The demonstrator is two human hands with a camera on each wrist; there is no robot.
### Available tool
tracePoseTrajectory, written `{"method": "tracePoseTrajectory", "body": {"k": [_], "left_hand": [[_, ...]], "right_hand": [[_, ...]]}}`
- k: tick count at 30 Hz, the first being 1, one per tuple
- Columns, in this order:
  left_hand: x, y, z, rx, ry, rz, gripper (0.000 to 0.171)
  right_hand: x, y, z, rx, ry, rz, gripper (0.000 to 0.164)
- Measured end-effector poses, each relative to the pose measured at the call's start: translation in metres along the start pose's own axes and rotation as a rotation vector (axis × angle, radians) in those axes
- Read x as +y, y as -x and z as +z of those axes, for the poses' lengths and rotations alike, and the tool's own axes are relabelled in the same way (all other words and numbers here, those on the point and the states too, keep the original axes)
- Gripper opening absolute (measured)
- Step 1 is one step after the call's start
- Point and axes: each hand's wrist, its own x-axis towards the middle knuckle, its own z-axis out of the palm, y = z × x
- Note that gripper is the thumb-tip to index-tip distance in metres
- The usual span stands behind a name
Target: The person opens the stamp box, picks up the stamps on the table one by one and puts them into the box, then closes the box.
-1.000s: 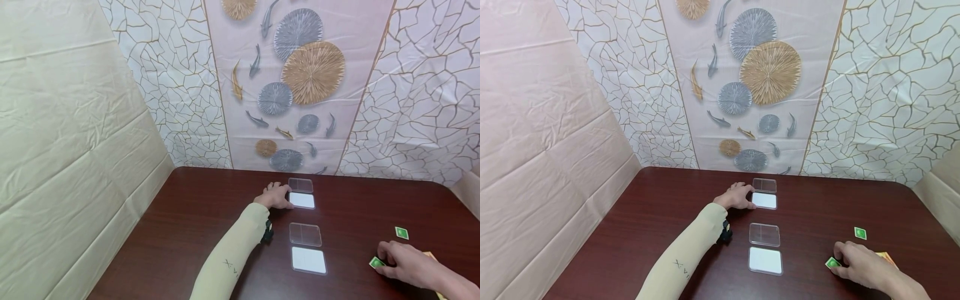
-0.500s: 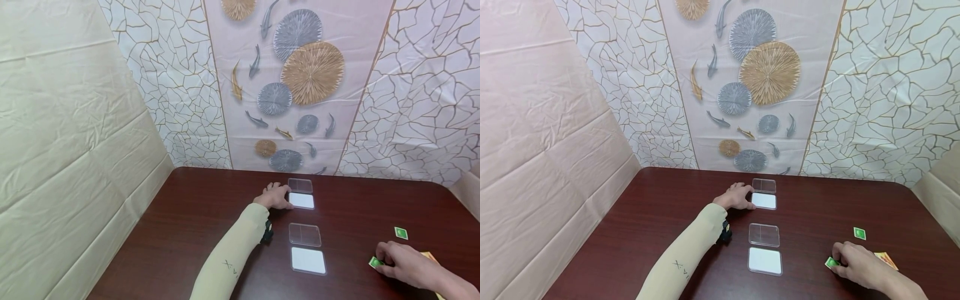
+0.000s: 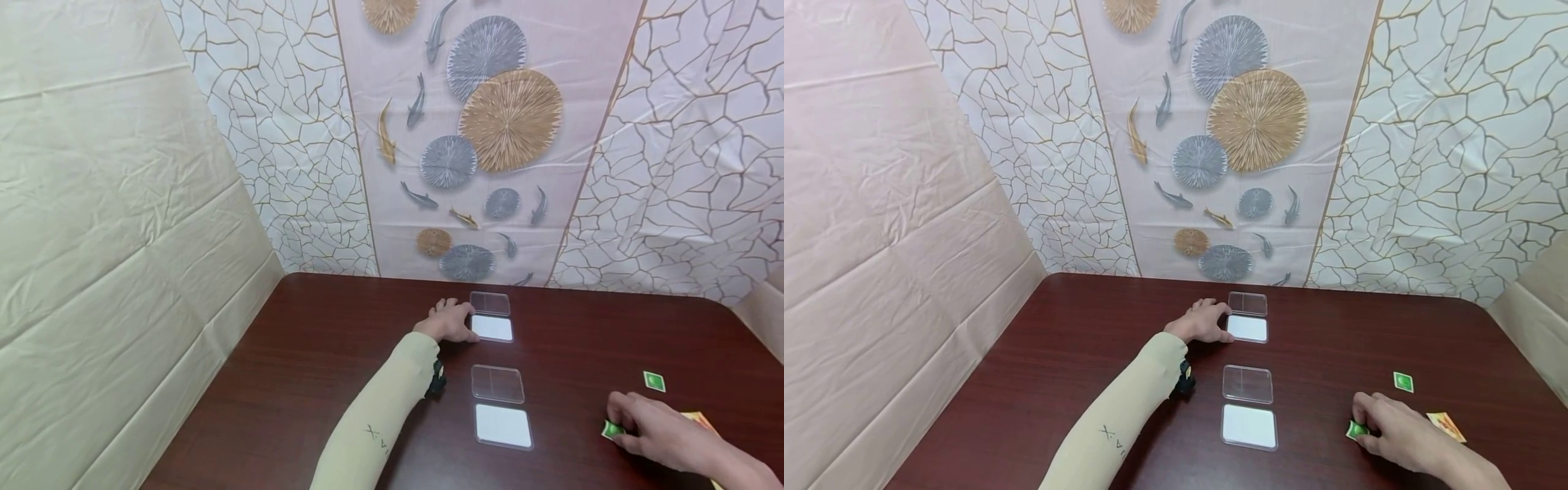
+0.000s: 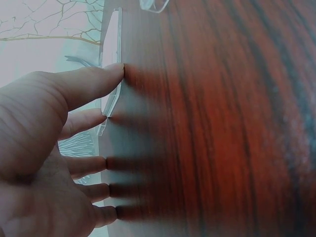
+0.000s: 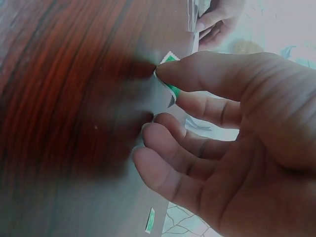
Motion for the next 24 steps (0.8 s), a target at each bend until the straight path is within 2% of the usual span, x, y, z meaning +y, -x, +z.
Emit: {"method": "tracePoseTrajectory", "body": {"k": [8,16,24], "left_hand": [[-0.0008,-0.0003,0.0008,0.005,-0.007,-0.006,0.06],[-0.0004,0.0005,0.0009,0.004,-0.012,0.001,0.06],[0.0005,0.0012,-0.0001,0.012,-0.017,0.002,0.06]], "right_hand": [[-0.0014,-0.0031,-0.0019,-0.091,-0.066,0.075,0.028],[-0.0013,-0.0031,-0.0031,-0.135,-0.122,0.093,0.028],[-0.0019,-0.003,-0.0008,-0.093,-0.111,0.048,0.031]]}}
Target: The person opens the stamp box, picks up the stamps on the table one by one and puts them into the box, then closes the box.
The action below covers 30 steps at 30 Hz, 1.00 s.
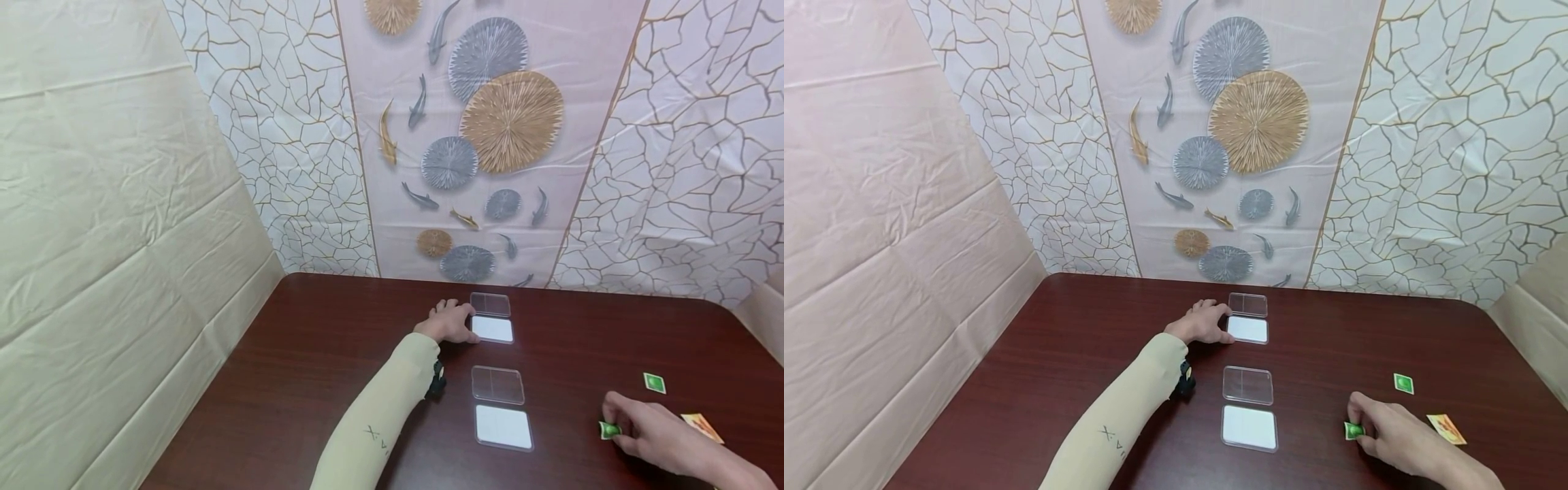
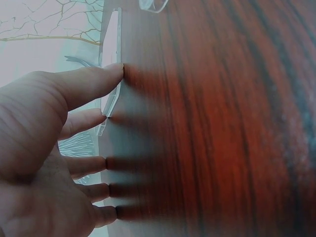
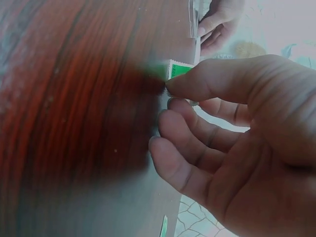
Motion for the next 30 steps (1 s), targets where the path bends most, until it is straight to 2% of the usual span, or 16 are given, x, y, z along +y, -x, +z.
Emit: {"method": "tracePoseTrajectory", "body": {"k": [6,14,17,21,30], "left_hand": [[0.0,0.001,-0.002,0.002,0.003,0.003,0.06],[-0.001,0.001,-0.002,0.0,0.008,0.004,0.06],[-0.001,0.001,-0.001,-0.001,0.009,0.007,0.06],[-0.001,0.0,-0.001,0.0,0.011,0.009,0.06],[0.0,0.002,-0.001,0.002,0.005,0.004,0.06]], "right_hand": [[0.001,-0.002,-0.002,-0.042,-0.034,0.033,0.028],[-0.003,-0.003,0.0,0.038,0.031,-0.012,0.033],[-0.002,-0.005,0.0,0.053,0.028,-0.066,0.033],[0.002,-0.007,0.001,0.115,0.059,-0.153,0.034],[-0.002,-0.012,-0.002,0.171,0.144,-0.118,0.024]]}}
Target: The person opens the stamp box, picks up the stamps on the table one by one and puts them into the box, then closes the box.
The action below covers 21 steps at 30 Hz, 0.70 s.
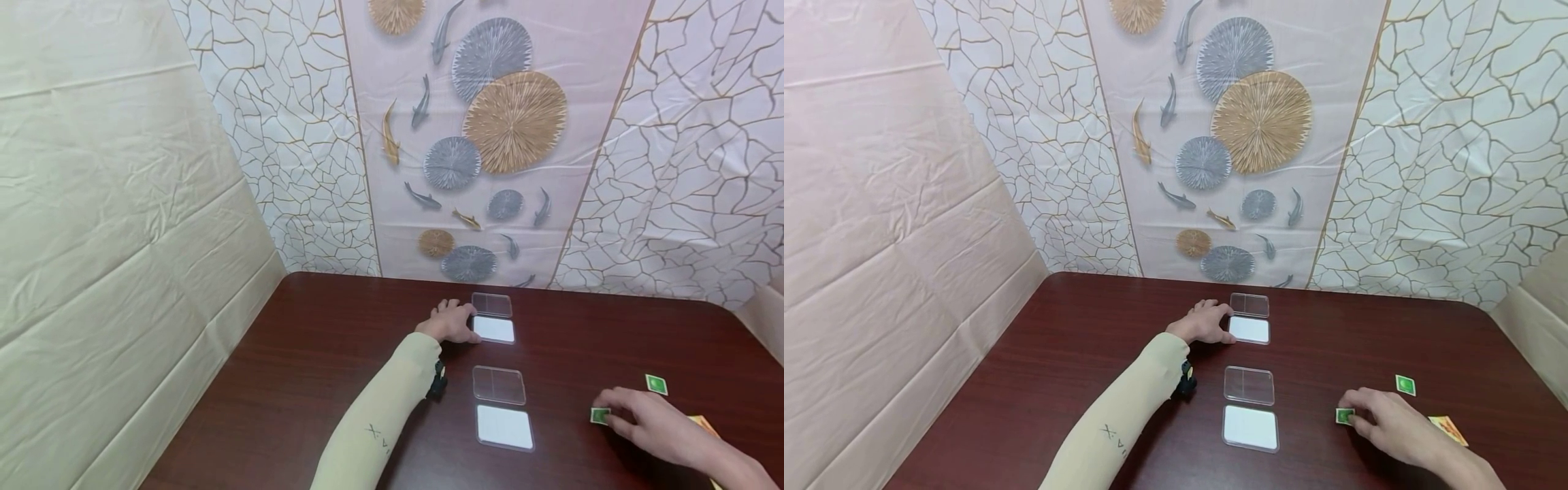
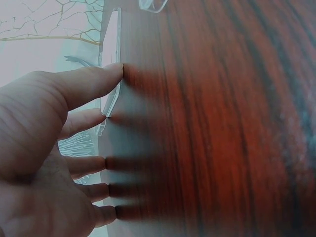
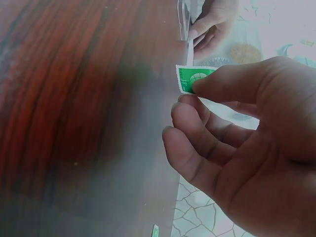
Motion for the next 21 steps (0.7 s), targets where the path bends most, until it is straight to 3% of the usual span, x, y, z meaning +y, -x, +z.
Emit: {"method": "tracePoseTrajectory", "body": {"k": [8,21], "left_hand": [[0.0,-0.001,0.0,0.002,-0.003,0.005,0.06],[0.0,-0.001,0.001,0.004,-0.015,-0.002,0.06]], "right_hand": [[-0.003,-0.005,-0.004,0.001,0.06,0.071,0.012],[-0.01,-0.019,-0.013,0.006,0.112,0.085,0.008]]}}
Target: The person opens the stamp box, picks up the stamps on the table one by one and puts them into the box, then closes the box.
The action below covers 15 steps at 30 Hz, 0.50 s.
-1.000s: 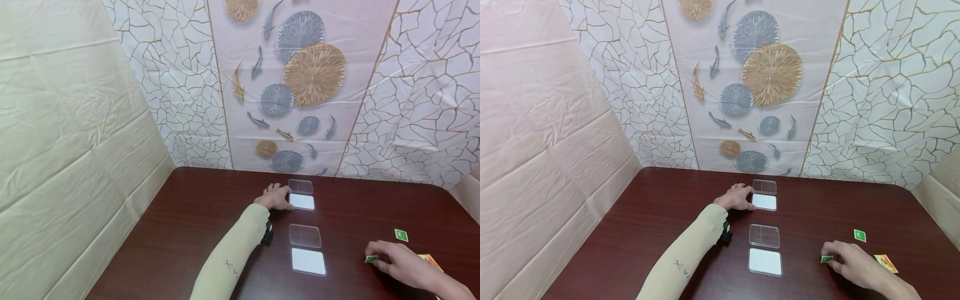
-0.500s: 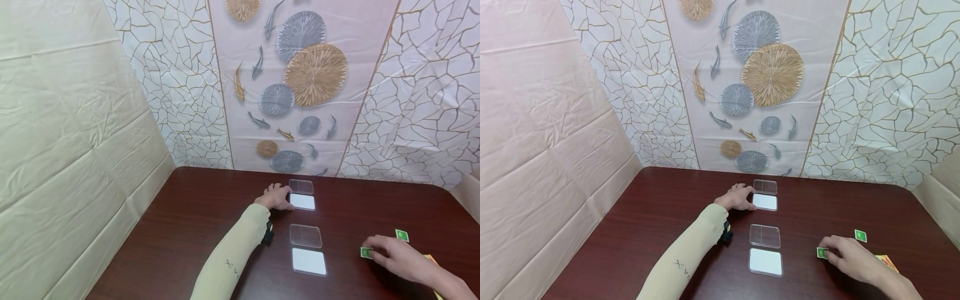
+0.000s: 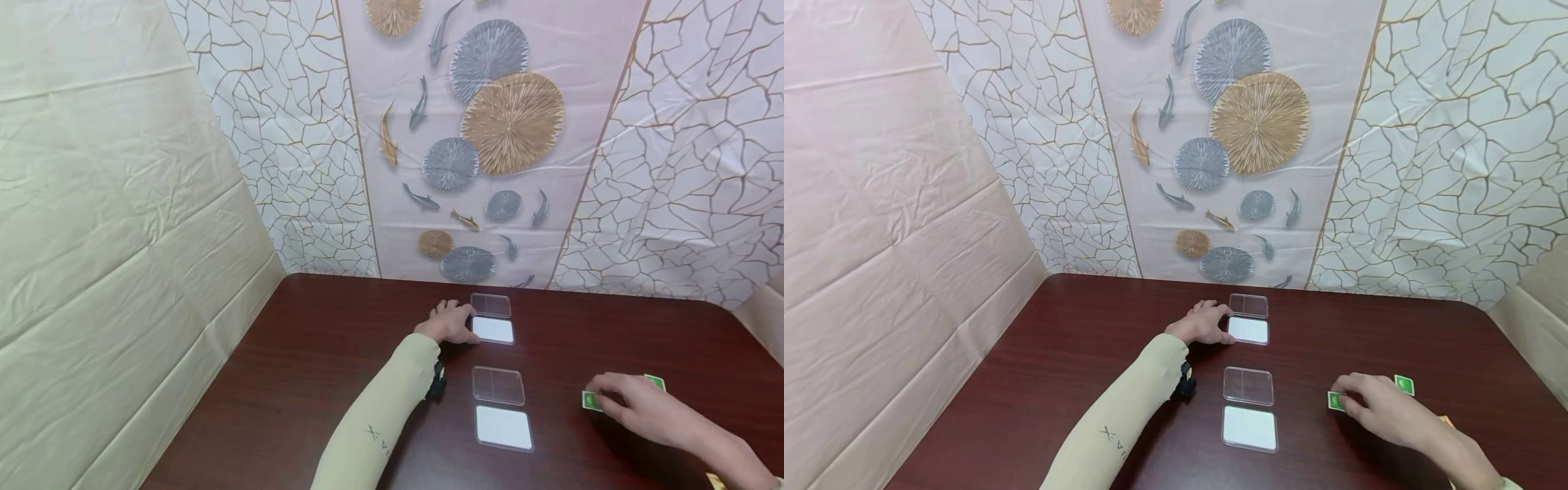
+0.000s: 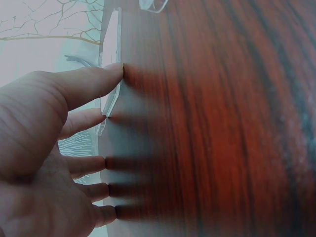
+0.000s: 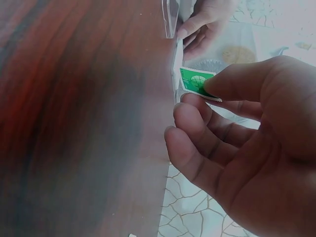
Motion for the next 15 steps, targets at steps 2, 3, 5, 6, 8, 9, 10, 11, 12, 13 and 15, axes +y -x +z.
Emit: {"method": "tracePoseTrajectory", "body": {"k": [2,3,5,6,8,9,10,11,12,13,15], "left_hand": [[0.0,0.0,0.0,0.001,-0.003,0.001,0.06],[0.0,0.0,0.0,0.002,-0.005,0.002,0.06],[-0.001,0.0,0.001,0.004,-0.009,0.003,0.06],[-0.001,-0.001,0.001,0.004,-0.008,0.003,0.06],[-0.001,-0.001,0.001,0.005,-0.009,0.003,0.06],[-0.001,-0.001,0.001,0.004,-0.008,0.003,0.06],[-0.001,-0.001,0.001,0.003,-0.008,0.003,0.06],[-0.001,-0.001,0.001,0.003,-0.008,0.002,0.06],[-0.001,-0.001,0.001,0.003,-0.008,0.002,0.06],[-0.001,-0.001,0.001,0.002,-0.01,0.003,0.06],[0.0,-0.002,0.001,0.001,-0.007,0.002,0.06]], "right_hand": [[-0.002,-0.003,-0.001,0.0,0.014,0.013,0.008],[-0.003,-0.004,-0.002,-0.003,0.017,0.02,0.008],[-0.004,-0.007,-0.004,-0.009,0.02,0.027,0.009],[-0.005,-0.009,-0.004,-0.002,0.027,0.023,0.009],[-0.006,-0.012,-0.005,0.007,0.031,0.015,0.01],[-0.006,-0.014,-0.006,0.016,0.031,0.012,0.01],[-0.007,-0.015,-0.006,0.022,0.032,0.009,0.011],[-0.007,-0.017,-0.007,0.027,0.031,0.006,0.011],[-0.007,-0.019,-0.008,0.026,0.026,0.008,0.012],[-0.008,-0.02,-0.008,0.021,0.018,0.013,0.012],[-0.008,-0.023,-0.01,0.012,0.005,0.025,0.012]]}}
